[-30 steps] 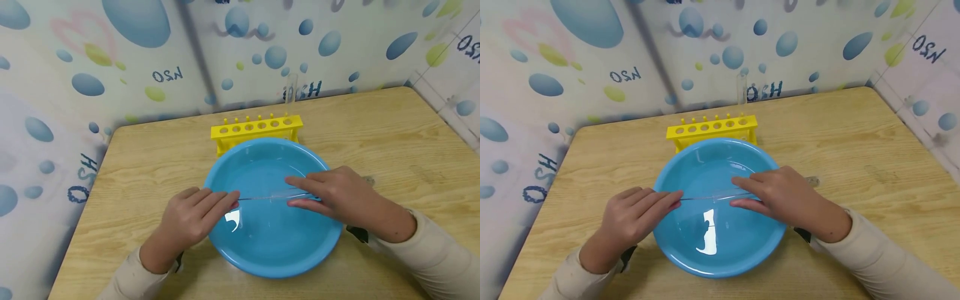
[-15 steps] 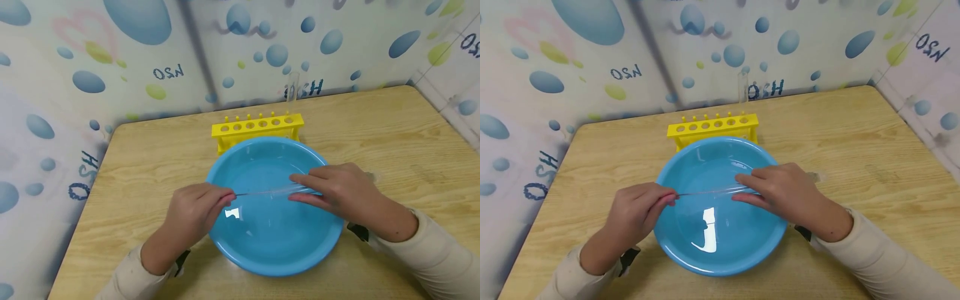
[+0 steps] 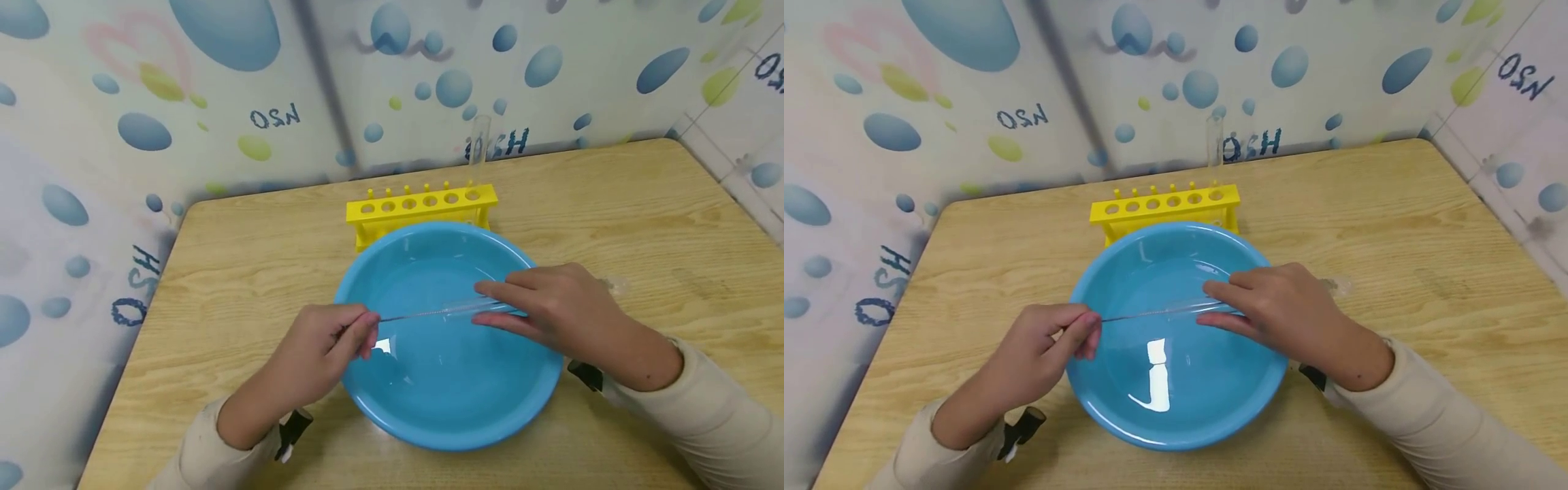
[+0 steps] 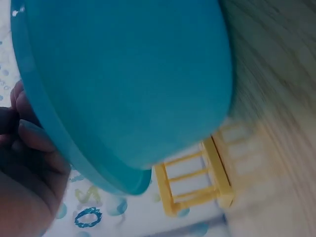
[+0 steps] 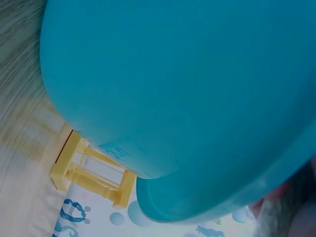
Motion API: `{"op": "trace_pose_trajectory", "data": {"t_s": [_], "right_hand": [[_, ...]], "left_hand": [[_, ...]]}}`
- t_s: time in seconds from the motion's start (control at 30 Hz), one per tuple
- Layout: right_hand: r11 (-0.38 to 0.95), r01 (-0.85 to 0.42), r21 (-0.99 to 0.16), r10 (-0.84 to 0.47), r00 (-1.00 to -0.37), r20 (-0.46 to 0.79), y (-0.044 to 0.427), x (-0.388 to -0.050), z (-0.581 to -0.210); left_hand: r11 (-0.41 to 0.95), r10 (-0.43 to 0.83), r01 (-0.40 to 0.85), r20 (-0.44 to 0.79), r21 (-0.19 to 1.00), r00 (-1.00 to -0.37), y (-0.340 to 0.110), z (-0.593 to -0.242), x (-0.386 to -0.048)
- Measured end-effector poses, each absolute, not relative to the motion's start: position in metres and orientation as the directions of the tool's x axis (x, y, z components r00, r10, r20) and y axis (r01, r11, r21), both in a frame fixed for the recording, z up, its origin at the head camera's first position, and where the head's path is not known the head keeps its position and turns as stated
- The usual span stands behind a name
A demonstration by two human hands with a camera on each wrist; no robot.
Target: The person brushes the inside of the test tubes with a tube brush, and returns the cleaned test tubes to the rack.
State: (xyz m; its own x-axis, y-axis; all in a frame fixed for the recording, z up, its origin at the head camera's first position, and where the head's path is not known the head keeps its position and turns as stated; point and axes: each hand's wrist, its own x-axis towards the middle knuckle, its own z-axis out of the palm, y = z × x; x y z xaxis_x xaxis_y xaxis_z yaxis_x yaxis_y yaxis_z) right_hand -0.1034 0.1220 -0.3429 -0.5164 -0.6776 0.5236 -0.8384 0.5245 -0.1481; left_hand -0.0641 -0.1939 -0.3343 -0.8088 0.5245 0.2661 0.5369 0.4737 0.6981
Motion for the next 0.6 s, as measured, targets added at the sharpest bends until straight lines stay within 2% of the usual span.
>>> {"op": "trace_pose_trajectory", "data": {"t_s": [0.07, 0.17, 0.27, 0.4, 0.5, 0.6], "right_hand": [[0.514, -0.828, -0.223, -0.694, -0.554, 0.46, 0.124, -0.103, -0.341], [0.494, -0.786, -0.373, -0.728, -0.608, 0.317, 0.127, -0.104, -0.339], [0.481, -0.724, -0.494, -0.757, -0.627, 0.181, 0.13, -0.106, -0.335], [0.462, -0.627, -0.627, -0.788, -0.615, 0.034, 0.133, -0.109, -0.331], [0.449, -0.596, -0.666, -0.799, -0.601, 0.0, 0.135, -0.109, -0.329], [0.437, -0.659, -0.612, -0.789, -0.608, 0.091, 0.135, -0.108, -0.329]], "left_hand": [[0.47, 0.579, 0.679, 0.384, 0.564, -0.719, -0.194, -0.336, -0.067], [0.474, 0.647, 0.845, 0.554, 0.247, -0.525, -0.195, -0.338, -0.071], [0.481, 0.686, 0.877, 0.617, 0.014, -0.386, -0.196, -0.336, -0.073], [0.451, 0.71, 0.874, 0.667, -0.182, -0.227, -0.197, -0.333, -0.073], [0.44, 0.704, 0.868, 0.688, -0.23, -0.174, -0.196, -0.331, -0.073], [0.438, 0.679, 0.885, 0.702, -0.156, -0.213, -0.195, -0.331, -0.074]]}}
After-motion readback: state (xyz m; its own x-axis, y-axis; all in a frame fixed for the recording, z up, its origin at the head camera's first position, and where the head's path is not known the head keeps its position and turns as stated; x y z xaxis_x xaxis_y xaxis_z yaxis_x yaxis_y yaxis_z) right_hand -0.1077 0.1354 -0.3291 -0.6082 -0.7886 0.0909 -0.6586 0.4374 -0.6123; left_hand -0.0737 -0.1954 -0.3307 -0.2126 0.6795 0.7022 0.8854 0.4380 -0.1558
